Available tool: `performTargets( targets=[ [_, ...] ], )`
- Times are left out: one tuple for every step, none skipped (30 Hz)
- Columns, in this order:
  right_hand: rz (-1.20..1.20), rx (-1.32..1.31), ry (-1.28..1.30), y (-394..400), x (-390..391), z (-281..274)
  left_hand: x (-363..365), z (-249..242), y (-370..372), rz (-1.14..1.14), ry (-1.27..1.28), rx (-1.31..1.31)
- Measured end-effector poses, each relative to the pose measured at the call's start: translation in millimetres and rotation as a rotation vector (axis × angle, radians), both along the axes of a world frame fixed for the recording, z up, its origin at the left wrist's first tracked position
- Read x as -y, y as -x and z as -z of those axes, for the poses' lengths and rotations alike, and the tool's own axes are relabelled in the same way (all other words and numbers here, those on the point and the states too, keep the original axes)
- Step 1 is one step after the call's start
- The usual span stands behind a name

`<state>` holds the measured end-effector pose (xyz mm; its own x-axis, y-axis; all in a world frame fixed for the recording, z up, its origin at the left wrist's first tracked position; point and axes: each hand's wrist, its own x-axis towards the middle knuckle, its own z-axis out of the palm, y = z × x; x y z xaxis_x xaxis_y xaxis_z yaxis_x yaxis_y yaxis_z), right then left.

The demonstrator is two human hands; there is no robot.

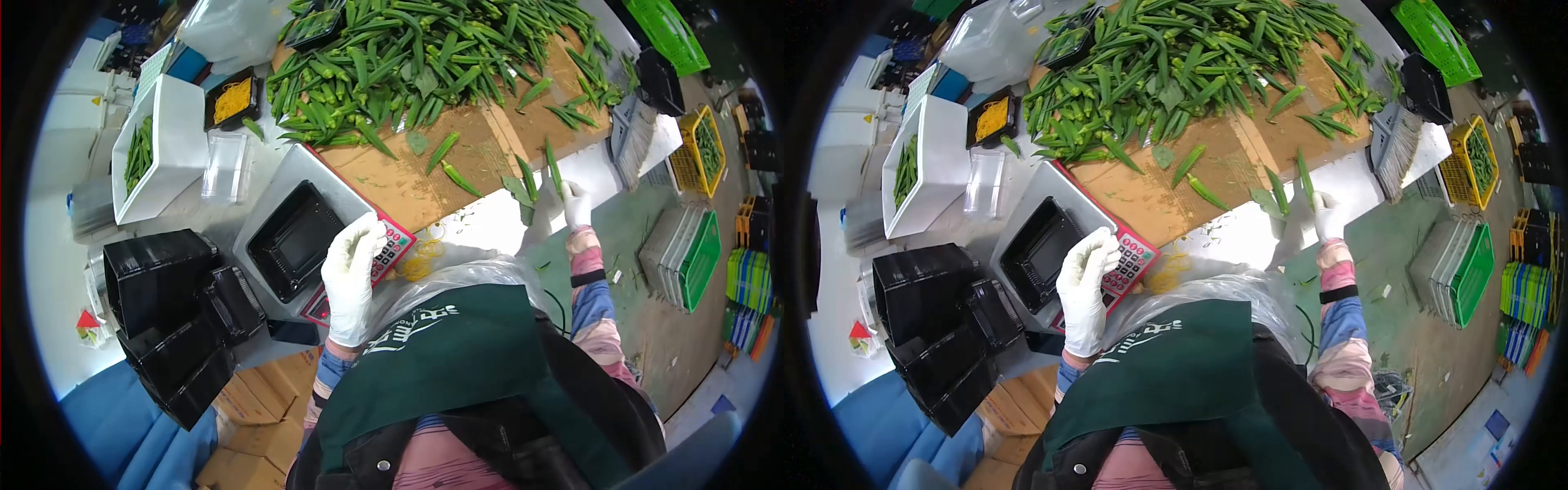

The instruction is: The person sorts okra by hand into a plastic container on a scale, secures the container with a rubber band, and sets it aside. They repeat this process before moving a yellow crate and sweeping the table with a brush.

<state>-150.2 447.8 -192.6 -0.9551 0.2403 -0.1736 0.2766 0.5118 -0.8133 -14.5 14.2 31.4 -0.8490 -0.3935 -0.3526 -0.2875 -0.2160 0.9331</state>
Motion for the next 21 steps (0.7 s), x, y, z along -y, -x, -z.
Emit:
performTargets(
  targets=[
    [-0.021, 0.111, -0.086, 0, -2, 2, -1, 1, 0, 0.004, -0.003, 0.000],
    [-0.053, 0.052, -0.193, -3, 5, -1, -1, 3, -1, 0.005, -0.004, 0.000],
    [-0.088, -0.006, -0.298, -7, 16, -2, -2, 4, -1, 0.005, -0.005, 0.000],
    [-0.080, -0.075, -0.266, -10, 26, 0, -3, 3, -1, 0.001, -0.022, 0.006],
    [-0.118, -0.143, -0.258, -7, 36, 6, -4, 3, -1, 0.005, -0.005, 0.023],
    [-0.132, -0.128, -0.287, -10, 39, 8, -4, 2, -2, 0.012, 0.014, 0.037],
    [-0.138, -0.119, -0.317, -10, 58, -11, -5, 0, 0, 0.025, 0.032, 0.043],
    [-0.127, -0.136, -0.332, -10, 62, -3, -5, 1, 1, 0.036, 0.040, 0.047],
    [-0.112, -0.151, -0.348, -11, 66, 4, -8, -1, 2, 0.044, 0.057, 0.059],
    [-0.105, -0.047, -0.298, -10, 74, -19, -11, -4, 2, 0.040, 0.049, 0.069],
    [-0.071, -0.063, -0.226, -10, 76, -13, -14, -7, 3, 0.043, 0.041, 0.074],
    [-0.071, -0.029, -0.228, -14, 74, -9, -14, 0, 1, 0.058, 0.034, 0.039],
    [-0.067, 0.003, -0.230, -18, 78, -16, -16, 2, 2, 0.076, 0.048, 0.031],
    [-0.084, -0.064, -0.257, -21, 75, -9, -17, 4, 2, 0.103, 0.047, 0.043],
    [-0.103, -0.122, -0.287, -27, 73, 0, -19, 6, 1, 0.129, 0.048, 0.061],
    [-0.075, -0.081, -0.331, -35, 80, -30, -21, 10, 1, 0.147, 0.017, 0.058],
    [-0.040, -0.073, -0.291, -46, 79, -33, -24, 14, 1, 0.173, -0.012, 0.063],
    [-0.003, 0.008, -0.322, -58, 81, -45, -29, 11, 1, 0.193, -0.026, 0.093],
    [0.042, 0.092, -0.348, -72, 81, -56, -31, 19, -1, 0.217, -0.060, 0.065],
    [0.082, -0.004, -0.456, -92, 80, -53, -36, 20, -1, 0.251, -0.083, 0.098],
    [0.090, 0.003, -0.517, -112, 73, -44, -40, 21, -1, 0.282, -0.107, 0.131]
  ],
)
